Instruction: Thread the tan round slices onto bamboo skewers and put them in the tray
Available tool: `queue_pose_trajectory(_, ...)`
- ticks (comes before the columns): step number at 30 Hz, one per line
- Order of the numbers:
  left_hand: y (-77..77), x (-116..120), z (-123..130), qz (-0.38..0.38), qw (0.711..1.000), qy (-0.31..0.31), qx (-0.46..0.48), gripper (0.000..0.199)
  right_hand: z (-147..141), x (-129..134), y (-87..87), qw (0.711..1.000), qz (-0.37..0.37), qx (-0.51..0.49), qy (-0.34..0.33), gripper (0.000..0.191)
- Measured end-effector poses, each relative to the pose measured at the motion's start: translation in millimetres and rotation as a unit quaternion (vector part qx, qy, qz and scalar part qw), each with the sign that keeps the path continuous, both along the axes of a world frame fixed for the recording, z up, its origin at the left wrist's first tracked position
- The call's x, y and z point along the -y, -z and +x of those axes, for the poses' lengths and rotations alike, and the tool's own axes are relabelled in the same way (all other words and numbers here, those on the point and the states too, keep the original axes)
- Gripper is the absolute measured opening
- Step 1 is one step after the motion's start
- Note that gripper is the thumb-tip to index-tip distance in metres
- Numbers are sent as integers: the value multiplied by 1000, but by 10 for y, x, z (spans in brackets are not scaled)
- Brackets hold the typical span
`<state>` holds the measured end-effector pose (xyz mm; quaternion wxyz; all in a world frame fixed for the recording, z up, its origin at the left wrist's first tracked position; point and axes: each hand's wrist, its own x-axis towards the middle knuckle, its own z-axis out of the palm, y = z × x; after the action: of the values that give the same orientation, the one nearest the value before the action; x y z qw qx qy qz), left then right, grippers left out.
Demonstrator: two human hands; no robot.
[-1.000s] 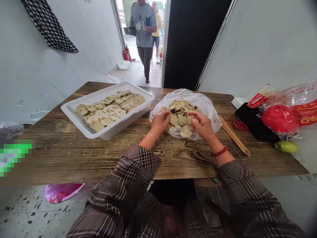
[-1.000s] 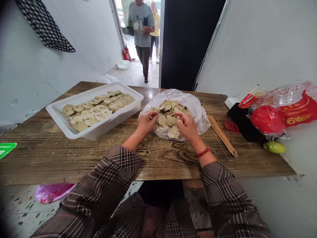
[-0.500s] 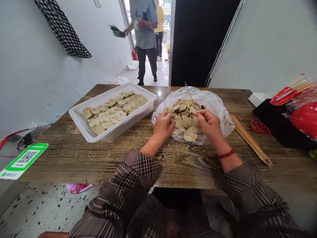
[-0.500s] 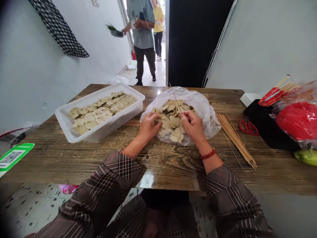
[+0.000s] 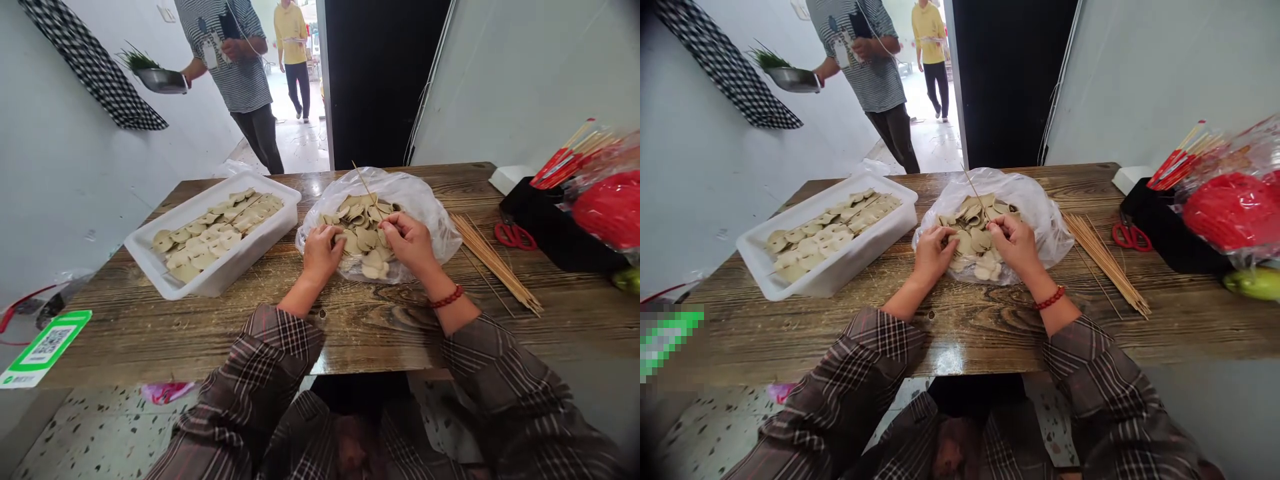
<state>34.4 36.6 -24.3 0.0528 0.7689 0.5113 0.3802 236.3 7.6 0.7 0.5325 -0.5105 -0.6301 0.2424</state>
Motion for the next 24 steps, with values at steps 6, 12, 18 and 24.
queue_pose_trajectory(6, -76, 63, 47, 81, 995, 11, -48, 16, -17, 11, 3, 1000, 3, 2, -7, 22)
queue_pose_trajectory(12, -80, 64, 55, 85, 993, 11, -75, 15, -28, 25, -4, 1000, -5, 10, -7, 22)
queue_pose_trajectory(18, 22, -33, 41, -3, 1000, -22, -8, 10, -19, 12, 30, 1000, -12, 13, -5, 21)
queue_pose_trajectory(24, -5, 3, 49, -8, 999, -13, -33, 12, -25, 13, 43, 1000, -10, 14, -10, 21)
